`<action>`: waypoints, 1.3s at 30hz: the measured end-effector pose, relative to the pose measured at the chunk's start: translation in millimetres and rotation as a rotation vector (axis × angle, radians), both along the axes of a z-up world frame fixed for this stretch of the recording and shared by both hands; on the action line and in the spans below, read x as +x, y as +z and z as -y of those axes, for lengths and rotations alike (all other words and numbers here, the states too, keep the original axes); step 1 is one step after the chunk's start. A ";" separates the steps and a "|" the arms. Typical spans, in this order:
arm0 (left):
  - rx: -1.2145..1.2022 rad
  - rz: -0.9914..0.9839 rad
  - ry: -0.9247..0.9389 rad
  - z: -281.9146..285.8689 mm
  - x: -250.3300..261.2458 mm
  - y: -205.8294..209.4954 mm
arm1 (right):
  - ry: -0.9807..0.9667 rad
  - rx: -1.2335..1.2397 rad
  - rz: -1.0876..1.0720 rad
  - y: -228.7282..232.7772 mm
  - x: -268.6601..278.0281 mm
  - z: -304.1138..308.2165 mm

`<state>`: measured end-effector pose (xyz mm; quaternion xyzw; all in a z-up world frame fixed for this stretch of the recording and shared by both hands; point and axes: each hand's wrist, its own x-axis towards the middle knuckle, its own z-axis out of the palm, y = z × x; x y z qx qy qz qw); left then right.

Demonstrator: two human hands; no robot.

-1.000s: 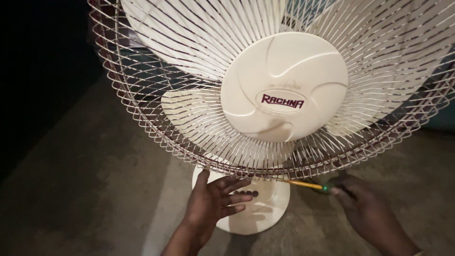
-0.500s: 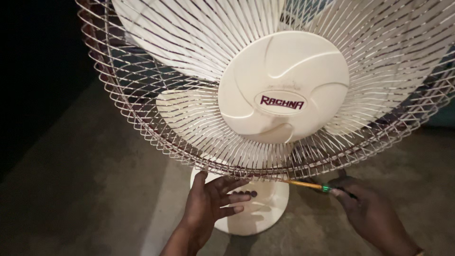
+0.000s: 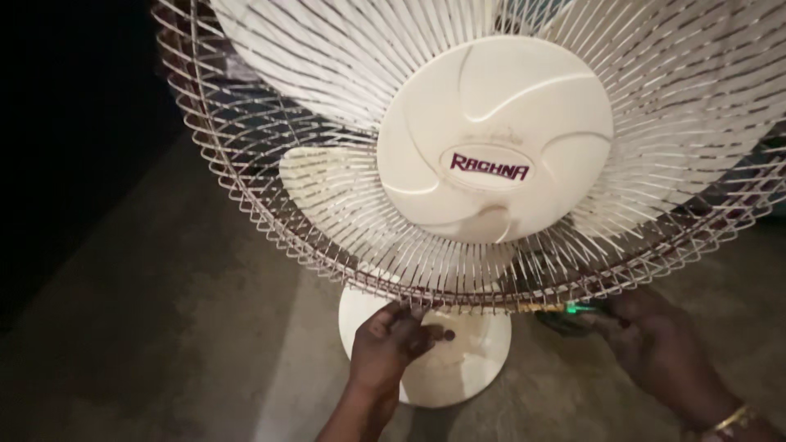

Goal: The person reassembles a white table fan by attaching the front grille and securing it with a screwdriver. They then handle the power cord and plug, preparing the fan for use.

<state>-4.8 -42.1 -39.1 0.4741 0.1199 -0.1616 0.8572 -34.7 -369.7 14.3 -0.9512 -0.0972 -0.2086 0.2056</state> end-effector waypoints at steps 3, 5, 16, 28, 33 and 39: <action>-0.042 0.111 0.038 8.1 9.4 -9.9 | -0.067 -0.019 -0.046 -1.8 -1.4 -3.3; -0.030 0.058 0.092 16.1 15.0 -18.5 | -0.009 0.037 -0.013 -3.2 0.7 1.2; 0.089 0.263 0.044 12.9 25.2 -43.5 | -0.111 0.114 -0.363 -8.2 14.2 14.0; -0.119 0.031 -0.014 24.9 9.9 -34.7 | -0.148 0.056 -0.132 -17.3 -4.8 13.9; -0.062 0.034 -0.001 29.7 3.3 -19.5 | 0.003 0.188 -0.137 -15.5 -11.8 4.1; -0.009 0.027 -0.034 21.1 -2.4 -11.5 | -0.253 0.012 -0.562 -13.9 -11.6 4.1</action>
